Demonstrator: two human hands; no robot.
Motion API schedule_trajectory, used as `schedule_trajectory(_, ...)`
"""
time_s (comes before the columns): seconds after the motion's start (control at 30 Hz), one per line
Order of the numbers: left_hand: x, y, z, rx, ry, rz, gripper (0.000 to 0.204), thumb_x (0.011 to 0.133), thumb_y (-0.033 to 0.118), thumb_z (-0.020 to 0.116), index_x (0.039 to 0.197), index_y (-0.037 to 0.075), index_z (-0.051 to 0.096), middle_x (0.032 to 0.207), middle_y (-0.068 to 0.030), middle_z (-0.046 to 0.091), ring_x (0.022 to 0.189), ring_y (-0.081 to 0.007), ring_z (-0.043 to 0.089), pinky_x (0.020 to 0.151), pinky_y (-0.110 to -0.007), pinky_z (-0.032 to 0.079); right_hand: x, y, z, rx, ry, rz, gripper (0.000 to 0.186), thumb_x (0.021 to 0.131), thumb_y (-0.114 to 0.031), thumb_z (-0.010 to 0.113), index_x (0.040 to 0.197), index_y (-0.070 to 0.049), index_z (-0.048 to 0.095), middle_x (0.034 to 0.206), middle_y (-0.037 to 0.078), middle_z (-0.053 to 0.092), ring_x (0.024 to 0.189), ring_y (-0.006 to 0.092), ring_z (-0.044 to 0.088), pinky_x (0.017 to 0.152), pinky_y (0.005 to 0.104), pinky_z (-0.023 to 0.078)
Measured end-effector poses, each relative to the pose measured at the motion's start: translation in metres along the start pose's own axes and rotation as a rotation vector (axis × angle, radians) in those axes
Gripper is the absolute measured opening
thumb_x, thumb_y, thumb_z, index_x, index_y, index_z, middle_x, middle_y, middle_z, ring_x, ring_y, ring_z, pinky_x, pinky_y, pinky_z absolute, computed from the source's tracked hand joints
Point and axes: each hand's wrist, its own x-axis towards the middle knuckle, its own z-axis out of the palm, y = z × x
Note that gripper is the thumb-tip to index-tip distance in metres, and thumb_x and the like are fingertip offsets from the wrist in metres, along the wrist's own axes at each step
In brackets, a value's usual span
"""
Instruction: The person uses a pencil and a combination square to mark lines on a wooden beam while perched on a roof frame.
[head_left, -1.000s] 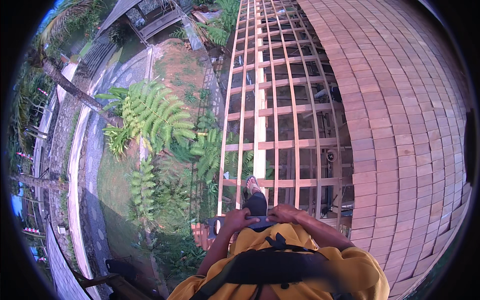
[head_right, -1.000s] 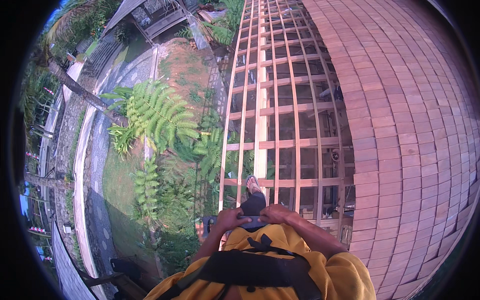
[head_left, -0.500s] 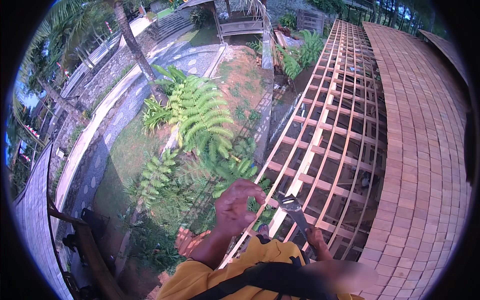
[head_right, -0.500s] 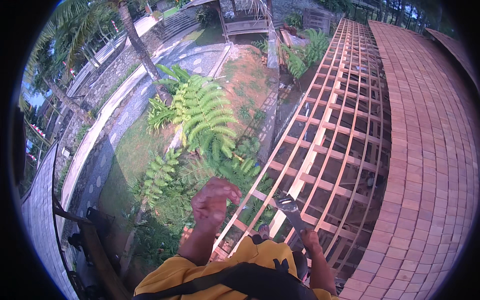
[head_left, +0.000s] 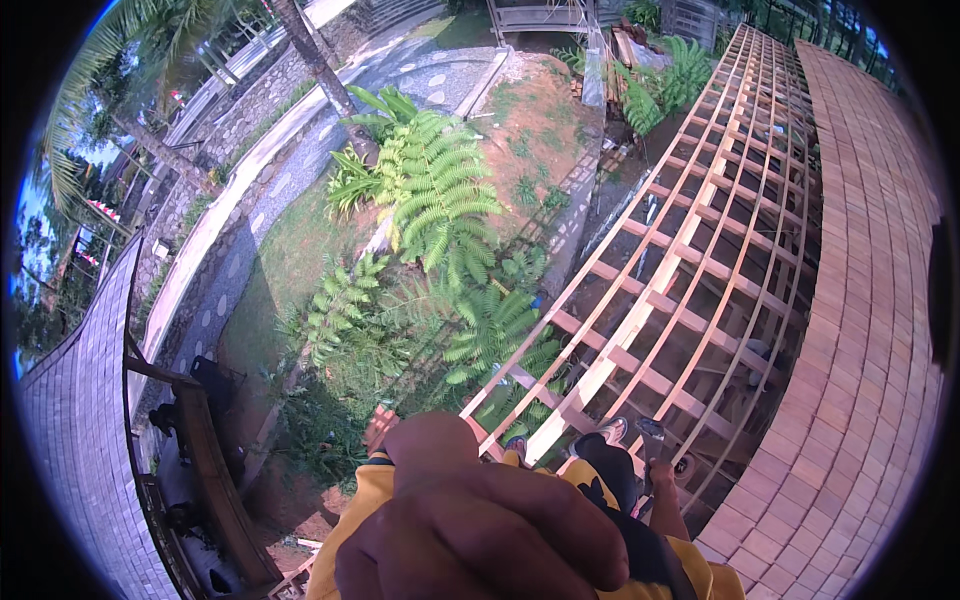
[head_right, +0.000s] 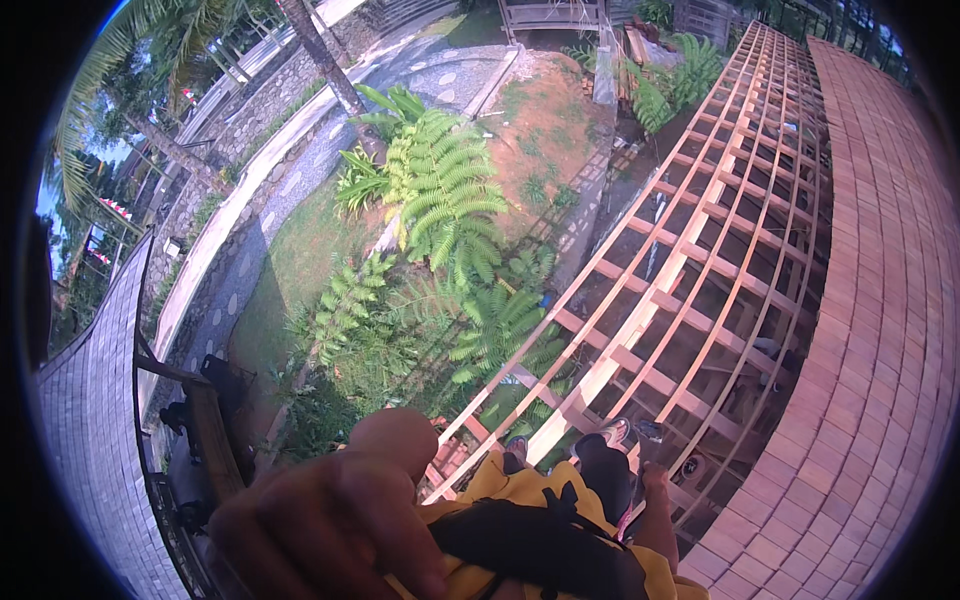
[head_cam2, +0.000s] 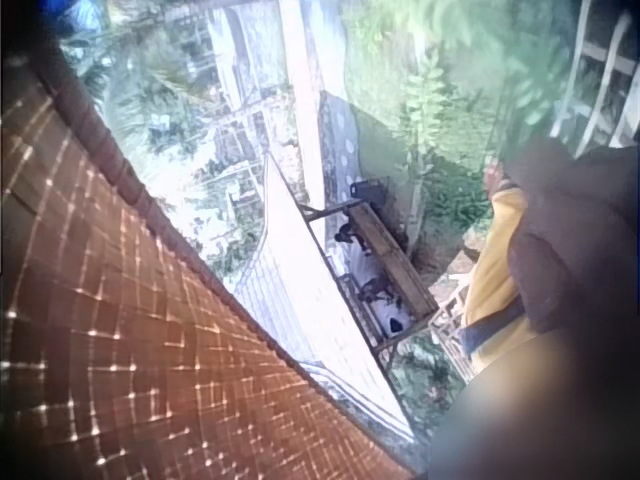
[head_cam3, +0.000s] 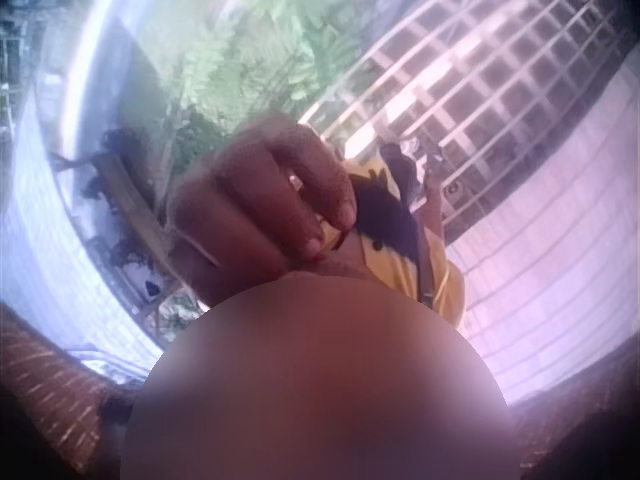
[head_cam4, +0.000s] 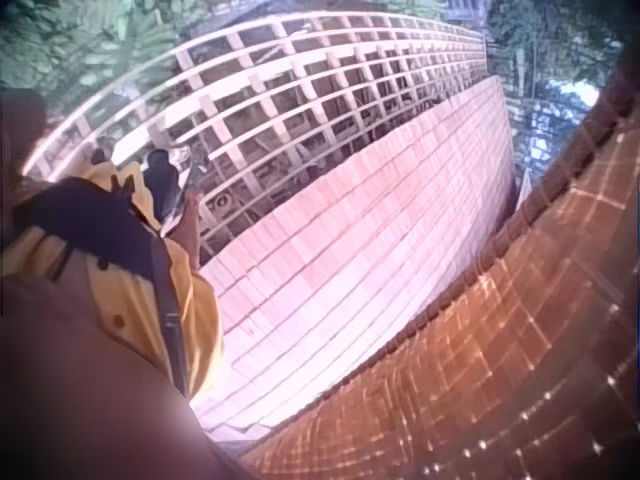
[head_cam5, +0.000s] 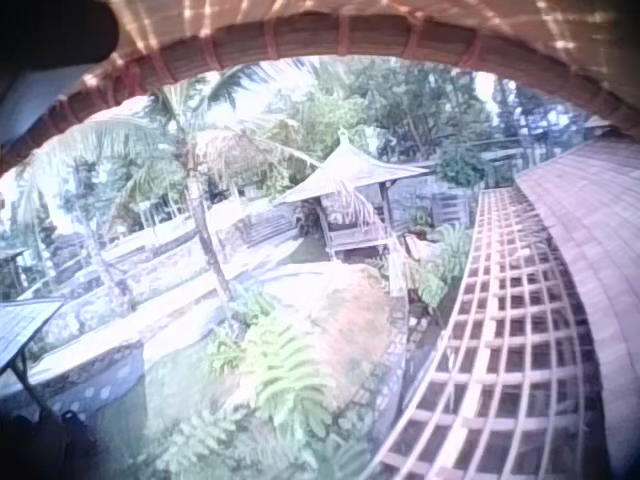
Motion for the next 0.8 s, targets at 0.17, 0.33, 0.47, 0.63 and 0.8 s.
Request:
schedule_trajectory(0.17, 0.011, -0.058, 0.056, -0.016, -0.183, 0.016, 0.008, 0.091, 0.021, 0.067, 0.089, 0.014, 0.067, 0.085, -0.0047, 0.056, 0.086, -0.0224, 0.06, 0.07, -0.04, 0.055, 0.032, -0.044, -0.084, 0.109, -0.239, -0.167, 0.038, 0.094, -0.035, 0.049, 0.102, -0.005, 0.071, 0.108, 0.023, 0.068, 0.103, 0.0382, 0.066, 0.093, 0.0473, 0.05)
schedule_trajectory(0.33, -0.005, -0.072, 0.087, -0.089, -0.313, -0.142, 0.01, 0.095, 0.018, 0.062, 0.101, 0.009, 0.062, 0.096, -0.0131, 0.063, 0.086, -0.0312, 0.066, 0.075, -0.045, 0.056, 0.063, -0.005, -0.137, 0.045, -0.117, -0.348, 0.039, 0.089, -0.035, 0.059, 0.101, 0.0, 0.07, 0.103, 0.027, 0.068, 0.099, 0.0419, 0.067, 0.091, 0.0474, 0.051)
schedule_trajectory(0.47, -0.012, -0.111, 0.062, -0.055, -0.612, -0.45, 0.047, 0.101, 0.037, 0.055, 0.126, -0.003, 0.06, 0.108, -0.0206, 0.068, 0.079, -0.0309, 0.068, 0.08, -0.041, 0.055, 0.061, 0.009, -0.154, 0.486, 0.027, -0.115, 0.039, 0.095, -0.035, 0.048, 0.097, -0.003, 0.07, 0.097, 0.026, 0.068, 0.096, 0.0447, 0.066, 0.085, 0.0531, 0.05)
schedule_trajectory(0.63, 0.049, -0.141, -0.013, 0.617, -0.707, -0.524, 0.053, 0.103, 0.042, 0.047, 0.133, -0.001, 0.057, 0.133, -0.0189, 0.058, 0.089, -0.0214, 0.069, 0.08, -0.035, 0.054, 0.065, 0.105, -0.154, 0.563, 0.215, -0.087, 0.035, 0.087, -0.035, 0.064, 0.09, 0.0, 0.071, 0.082, 0.022, 0.069, 0.079, 0.0317, 0.069, 0.075, 0.0441, 0.051)
schedule_trajectory(0.8, 0.151, -0.075, -0.064, 0.884, -0.013, -0.26, 0.05, 0.109, 0.029, 0.036, 0.15, 0.002, 0.035, 0.046, 0.006, 0.036, 0.037, -0.0028, 0.034, 0.042, -0.023, 0.043, 0.005, 0.134, -0.159, 0.986, 0.459, 0.196, 0.05, 0.091, -0.04, 0.062, 0.087, 0.009, 0.067, 0.074, 0.021, 0.065, 0.074, 0.0217, 0.063, 0.07, 0.0416, 0.049)
